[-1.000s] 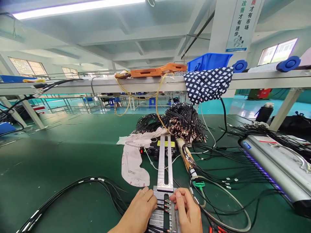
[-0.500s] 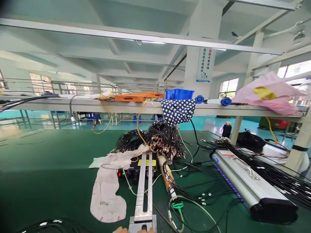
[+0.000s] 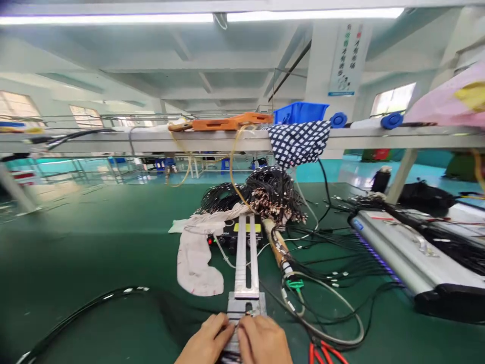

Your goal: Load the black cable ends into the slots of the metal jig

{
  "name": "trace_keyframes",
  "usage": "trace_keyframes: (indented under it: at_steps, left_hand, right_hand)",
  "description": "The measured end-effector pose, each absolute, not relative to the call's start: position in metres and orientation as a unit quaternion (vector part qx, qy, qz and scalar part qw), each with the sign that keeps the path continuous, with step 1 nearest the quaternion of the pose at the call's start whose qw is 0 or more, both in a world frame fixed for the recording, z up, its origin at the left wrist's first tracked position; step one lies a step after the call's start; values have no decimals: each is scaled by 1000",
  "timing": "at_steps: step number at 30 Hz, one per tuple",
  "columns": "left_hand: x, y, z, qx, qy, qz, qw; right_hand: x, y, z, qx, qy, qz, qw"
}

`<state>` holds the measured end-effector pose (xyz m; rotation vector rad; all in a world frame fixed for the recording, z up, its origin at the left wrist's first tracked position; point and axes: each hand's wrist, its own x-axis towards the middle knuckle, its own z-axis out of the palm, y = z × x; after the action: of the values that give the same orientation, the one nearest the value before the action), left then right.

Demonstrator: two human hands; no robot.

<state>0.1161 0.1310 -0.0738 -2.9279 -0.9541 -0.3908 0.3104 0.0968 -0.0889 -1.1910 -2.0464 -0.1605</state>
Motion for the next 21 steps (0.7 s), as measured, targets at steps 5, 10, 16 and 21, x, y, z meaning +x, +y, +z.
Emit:
trace_keyframes:
  at_steps: [5,10,16,21]
  left_hand:
    - [113,115,-20,-834,-415,-210,-298]
    - [98,114,-22,-836,-431,-156,-301]
    - [99,115,-28,-817,-452,-175,-313]
    - [97,116,-22,-827,-435,-138,-329]
  right_hand:
    - [320,93,-88,-531,-624,274,503]
    - [323,97,-76,-508,-432,443,599]
    - [317,100,-64,-518,-405,436,614]
    - [317,100,-62,-523,-411,429,612]
